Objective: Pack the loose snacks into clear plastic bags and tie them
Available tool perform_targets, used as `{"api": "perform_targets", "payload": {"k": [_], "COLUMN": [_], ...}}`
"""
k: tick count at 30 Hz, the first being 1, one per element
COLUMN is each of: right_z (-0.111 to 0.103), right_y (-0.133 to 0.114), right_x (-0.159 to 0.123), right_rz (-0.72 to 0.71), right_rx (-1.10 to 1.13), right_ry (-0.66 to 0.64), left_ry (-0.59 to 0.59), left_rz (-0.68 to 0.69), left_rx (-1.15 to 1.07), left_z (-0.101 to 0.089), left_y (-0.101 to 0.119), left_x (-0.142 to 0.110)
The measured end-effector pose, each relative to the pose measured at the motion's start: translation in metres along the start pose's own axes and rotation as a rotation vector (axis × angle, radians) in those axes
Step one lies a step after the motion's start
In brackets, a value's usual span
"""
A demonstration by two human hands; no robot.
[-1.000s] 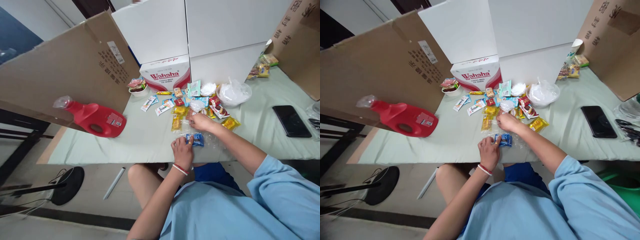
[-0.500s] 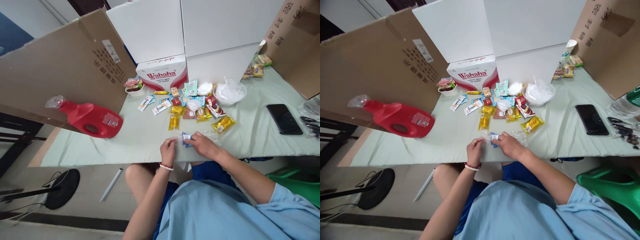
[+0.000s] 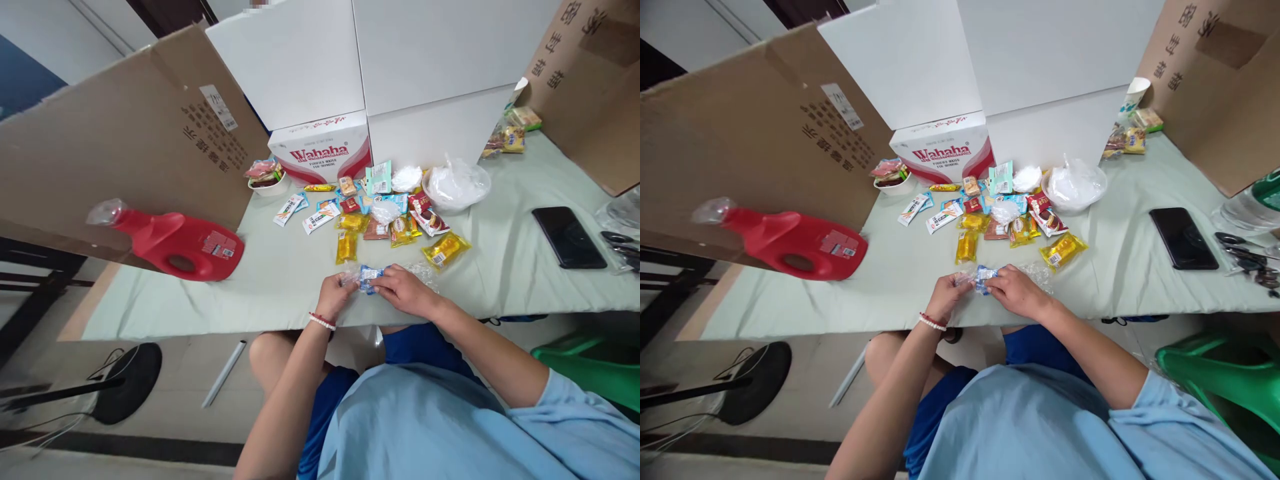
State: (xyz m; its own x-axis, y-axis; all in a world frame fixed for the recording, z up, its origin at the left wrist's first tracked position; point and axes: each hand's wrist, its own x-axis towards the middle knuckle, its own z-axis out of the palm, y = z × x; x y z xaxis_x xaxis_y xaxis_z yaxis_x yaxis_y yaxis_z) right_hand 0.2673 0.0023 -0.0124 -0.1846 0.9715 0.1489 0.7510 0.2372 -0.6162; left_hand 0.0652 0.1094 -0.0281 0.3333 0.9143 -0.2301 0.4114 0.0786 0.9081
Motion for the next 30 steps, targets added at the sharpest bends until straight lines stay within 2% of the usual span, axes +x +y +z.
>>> {"api": "perform_targets", "payload": {"k": [2,5,8,10,12,14,16,18,20,23,27,30], "right_z": [0.006,0.014,0.014,0.007,-0.004,-0.018,-0.029,-0.032,-0.027,-0.015,-0.017,-0.025], "right_y": [0.003,0.004,0.004,0.008,0.015,0.024,0.031,0.033,0.029,0.02,0.007,0.0], "right_x": [0.002,0.006,0.006,0.0,-0.008,-0.016,-0.022,-0.026,-0.03,-0.04,-0.042,-0.015], "right_rz": [0.012,0.025,0.055,0.074,0.122,0.258,0.432,0.523,0.498,0.419,0.485,0.465], "right_rx": [0.006,0.009,0.026,0.136,0.34,0.49,0.399,0.112,-0.154,-0.305,-0.215,-0.009], "right_ry": [0.011,0.01,0.006,-0.021,-0.074,-0.021,0.166,0.295,0.244,0.115,0.164,0.182], "left_ry": [0.045,0.126,0.041,-0.009,-0.05,-0.097,-0.11,-0.076,-0.031,-0.027,-0.054,-0.056], "left_rz": [0.032,0.24,0.498,0.57,0.586,0.618,0.674,0.713,0.712,0.685,0.681,0.675], "left_rx": [0.003,0.065,0.206,0.356,0.517,0.666,0.778,0.846,0.883,0.921,0.968,0.973], "left_z": [0.002,0.018,0.042,0.054,0.061,0.065,0.069,0.073,0.076,0.077,0.078,0.082], "left_y": [0.004,0.017,0.028,0.031,0.028,0.023,0.016,0.01,0.005,0.0,-0.003,-0.002], "left_x": [-0.01,-0.031,-0.051,-0.06,-0.065,-0.068,-0.071,-0.074,-0.077,-0.078,-0.079,-0.081]}}
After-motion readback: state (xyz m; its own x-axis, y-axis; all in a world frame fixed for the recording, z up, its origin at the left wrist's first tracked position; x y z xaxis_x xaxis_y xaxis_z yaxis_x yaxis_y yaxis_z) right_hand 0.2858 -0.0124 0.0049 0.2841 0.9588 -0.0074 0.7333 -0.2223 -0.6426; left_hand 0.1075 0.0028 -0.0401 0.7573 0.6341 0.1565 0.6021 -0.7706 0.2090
